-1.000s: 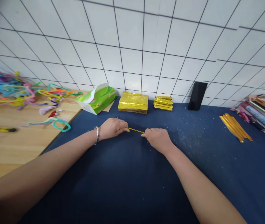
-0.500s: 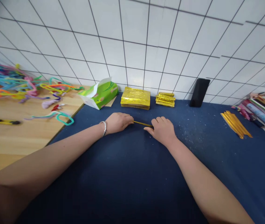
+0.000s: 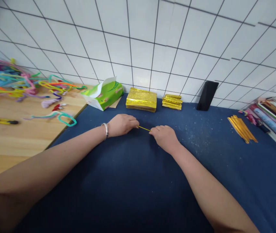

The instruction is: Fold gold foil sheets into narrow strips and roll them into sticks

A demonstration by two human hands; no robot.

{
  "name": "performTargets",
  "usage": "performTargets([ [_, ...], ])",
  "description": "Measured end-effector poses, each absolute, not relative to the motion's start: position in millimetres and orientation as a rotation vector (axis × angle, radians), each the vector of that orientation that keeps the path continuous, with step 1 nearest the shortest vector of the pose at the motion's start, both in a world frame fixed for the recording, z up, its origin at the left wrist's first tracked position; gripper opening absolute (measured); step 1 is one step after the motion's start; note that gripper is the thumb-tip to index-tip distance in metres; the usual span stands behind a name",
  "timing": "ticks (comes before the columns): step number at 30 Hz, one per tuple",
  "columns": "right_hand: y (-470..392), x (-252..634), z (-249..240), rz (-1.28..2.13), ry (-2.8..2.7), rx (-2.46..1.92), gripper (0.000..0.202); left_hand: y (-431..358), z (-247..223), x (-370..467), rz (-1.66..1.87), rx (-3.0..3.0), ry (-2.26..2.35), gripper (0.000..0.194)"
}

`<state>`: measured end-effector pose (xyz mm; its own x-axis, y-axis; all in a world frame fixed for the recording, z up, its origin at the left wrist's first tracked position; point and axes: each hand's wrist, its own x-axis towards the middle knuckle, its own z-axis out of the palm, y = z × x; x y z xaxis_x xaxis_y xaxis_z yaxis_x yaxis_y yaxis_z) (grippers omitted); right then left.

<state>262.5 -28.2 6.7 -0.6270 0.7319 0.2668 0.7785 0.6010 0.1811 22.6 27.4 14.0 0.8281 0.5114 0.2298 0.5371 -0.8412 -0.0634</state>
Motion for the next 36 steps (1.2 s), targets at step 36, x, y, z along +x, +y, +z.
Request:
performTargets([
  [36,-4,301,3,-0.488,-2.330,-1.600,0.043,49,4,-11,-0.325,-2.825,-1.022,0.033],
])
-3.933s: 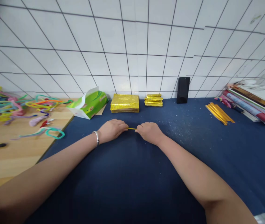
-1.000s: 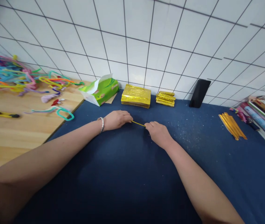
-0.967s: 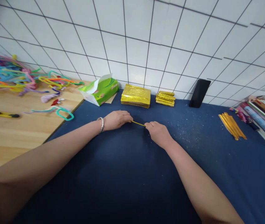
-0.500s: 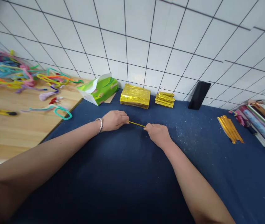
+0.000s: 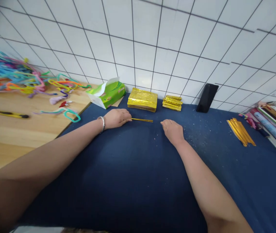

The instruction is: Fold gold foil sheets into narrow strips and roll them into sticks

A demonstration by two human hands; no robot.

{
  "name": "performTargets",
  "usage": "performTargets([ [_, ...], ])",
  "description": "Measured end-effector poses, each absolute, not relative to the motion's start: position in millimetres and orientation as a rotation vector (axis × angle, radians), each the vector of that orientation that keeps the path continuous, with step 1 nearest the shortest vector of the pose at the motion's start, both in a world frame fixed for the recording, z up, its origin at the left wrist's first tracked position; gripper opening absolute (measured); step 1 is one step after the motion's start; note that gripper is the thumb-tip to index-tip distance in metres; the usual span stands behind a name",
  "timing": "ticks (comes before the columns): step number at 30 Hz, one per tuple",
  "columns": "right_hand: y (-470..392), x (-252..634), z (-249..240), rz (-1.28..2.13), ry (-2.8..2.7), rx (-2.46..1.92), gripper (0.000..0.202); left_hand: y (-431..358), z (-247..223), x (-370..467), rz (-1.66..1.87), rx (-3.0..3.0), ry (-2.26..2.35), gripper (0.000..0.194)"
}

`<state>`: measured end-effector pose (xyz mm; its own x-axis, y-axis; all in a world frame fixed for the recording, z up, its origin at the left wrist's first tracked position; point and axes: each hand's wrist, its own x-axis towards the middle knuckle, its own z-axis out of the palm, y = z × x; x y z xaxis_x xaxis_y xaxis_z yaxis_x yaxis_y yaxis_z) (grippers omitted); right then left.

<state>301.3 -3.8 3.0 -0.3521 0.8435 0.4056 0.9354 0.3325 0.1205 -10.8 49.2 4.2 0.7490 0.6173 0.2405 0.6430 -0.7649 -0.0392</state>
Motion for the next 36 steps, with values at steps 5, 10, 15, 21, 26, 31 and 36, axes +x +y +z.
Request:
performTargets([
  [5,-29,268,12,-0.501,-2.450,-1.256,0.039,22,13,21,-0.314,-2.785,-0.873,0.033],
  [10,-44,254,10,-0.553,-2.575,-1.183,0.033,0,19,45,-0.303,-2.808,-0.663,0.025],
  [15,-37,266,5,-0.527,-2.581,-1.198,0.032,15,17,26,-0.306,-2.809,-0.660,0.030],
  [21,-27,275,3,-0.483,-2.568,-1.285,0.028,32,17,10,-0.268,-2.767,-0.762,0.033],
  [26,-27,271,2,-0.488,-2.574,-1.267,0.024,15,22,37,-0.283,-2.758,-0.755,0.033],
  [31,-32,259,2,-0.497,-2.613,-1.146,0.029,1,13,57,-0.217,-2.815,-0.713,0.020],
  [36,-31,265,4,-0.474,-2.621,-1.135,0.029,10,11,43,-0.207,-2.857,-0.739,0.016],
])
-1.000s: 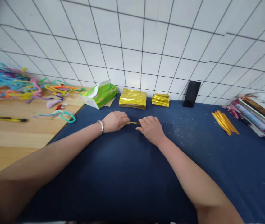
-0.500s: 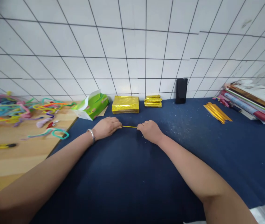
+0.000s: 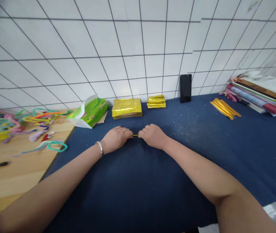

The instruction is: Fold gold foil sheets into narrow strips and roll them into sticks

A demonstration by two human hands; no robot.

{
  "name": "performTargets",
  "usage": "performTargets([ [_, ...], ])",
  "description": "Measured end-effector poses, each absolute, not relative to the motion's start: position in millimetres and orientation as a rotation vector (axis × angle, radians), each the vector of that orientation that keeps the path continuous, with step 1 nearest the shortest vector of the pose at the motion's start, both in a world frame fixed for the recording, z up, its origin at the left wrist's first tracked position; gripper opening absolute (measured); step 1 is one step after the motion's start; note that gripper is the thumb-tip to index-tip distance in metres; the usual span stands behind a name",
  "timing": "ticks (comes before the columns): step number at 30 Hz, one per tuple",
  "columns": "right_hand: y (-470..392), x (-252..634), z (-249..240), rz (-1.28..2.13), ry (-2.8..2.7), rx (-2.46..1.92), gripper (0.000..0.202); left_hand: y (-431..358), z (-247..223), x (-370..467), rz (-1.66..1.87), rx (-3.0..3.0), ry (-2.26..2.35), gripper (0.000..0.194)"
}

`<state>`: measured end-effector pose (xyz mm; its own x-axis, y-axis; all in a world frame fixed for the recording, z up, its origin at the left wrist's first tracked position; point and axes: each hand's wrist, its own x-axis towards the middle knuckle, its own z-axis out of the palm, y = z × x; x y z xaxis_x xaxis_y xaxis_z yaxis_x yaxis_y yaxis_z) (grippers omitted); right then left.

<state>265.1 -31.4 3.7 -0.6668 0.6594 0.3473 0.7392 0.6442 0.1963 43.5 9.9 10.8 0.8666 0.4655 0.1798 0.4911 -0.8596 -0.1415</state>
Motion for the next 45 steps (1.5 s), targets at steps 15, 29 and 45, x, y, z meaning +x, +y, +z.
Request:
performTargets([
  [15,-31,256,7,-0.511,-2.626,-1.155,0.023,6,9,56,-0.158,-2.857,-0.801,0.012],
  [29,-25,279,9,-0.339,-2.728,-1.263,0.023,25,7,29,-0.178,-2.952,-0.855,0.025],
  [45,-24,279,13,-0.527,-2.627,-1.420,0.039,29,7,25,-0.085,-2.723,-1.154,0.037],
])
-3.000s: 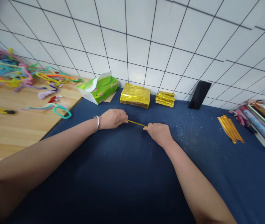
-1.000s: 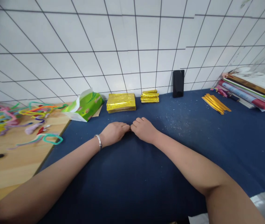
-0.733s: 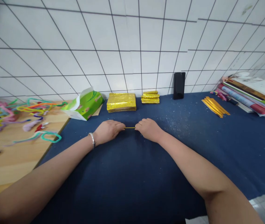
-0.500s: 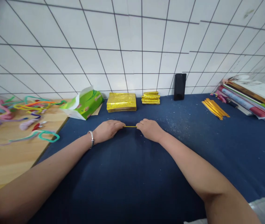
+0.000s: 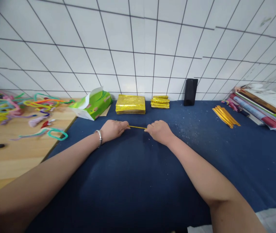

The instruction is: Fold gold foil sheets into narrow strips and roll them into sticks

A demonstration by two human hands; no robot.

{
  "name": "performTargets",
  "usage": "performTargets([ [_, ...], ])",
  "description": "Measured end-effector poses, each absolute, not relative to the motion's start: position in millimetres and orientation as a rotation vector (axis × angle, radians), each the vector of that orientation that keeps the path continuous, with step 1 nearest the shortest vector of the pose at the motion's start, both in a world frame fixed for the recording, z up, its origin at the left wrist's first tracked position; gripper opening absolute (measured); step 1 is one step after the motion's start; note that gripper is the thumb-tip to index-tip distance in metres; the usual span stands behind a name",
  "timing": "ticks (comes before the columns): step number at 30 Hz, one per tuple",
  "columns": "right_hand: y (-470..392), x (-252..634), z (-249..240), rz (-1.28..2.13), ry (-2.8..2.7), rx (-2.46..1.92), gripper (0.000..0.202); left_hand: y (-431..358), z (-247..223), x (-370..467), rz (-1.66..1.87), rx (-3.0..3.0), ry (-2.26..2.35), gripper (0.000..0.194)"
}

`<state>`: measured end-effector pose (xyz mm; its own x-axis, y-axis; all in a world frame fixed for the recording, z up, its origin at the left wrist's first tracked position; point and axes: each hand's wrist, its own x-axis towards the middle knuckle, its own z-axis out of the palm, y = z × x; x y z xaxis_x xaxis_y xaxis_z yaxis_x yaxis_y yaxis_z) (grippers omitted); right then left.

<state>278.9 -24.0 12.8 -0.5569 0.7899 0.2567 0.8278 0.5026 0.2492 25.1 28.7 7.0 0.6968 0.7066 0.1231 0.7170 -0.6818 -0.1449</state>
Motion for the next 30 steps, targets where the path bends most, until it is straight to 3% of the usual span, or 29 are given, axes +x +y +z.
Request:
performTargets([
  [5,-21,282,10,-0.508,-2.667,-1.426,0.037,32,6,21,-0.142,-2.728,-1.113,0.046],
  [15,-20,277,13,-0.462,-2.720,-1.493,0.026,37,4,16,-0.228,-2.898,-1.078,0.030],
  [23,-20,281,10,-0.366,-2.664,-1.498,0.027,30,6,20,-0.462,-3.164,-1.114,0.037],
  [26,-19,282,8,-0.207,-2.408,-1.585,0.027,21,7,28,-0.489,-3.179,-1.177,0.034],
  [30,-24,273,8,0.277,-1.808,-1.567,0.031,4,10,43,-0.681,-3.133,-1.327,0.031],
])
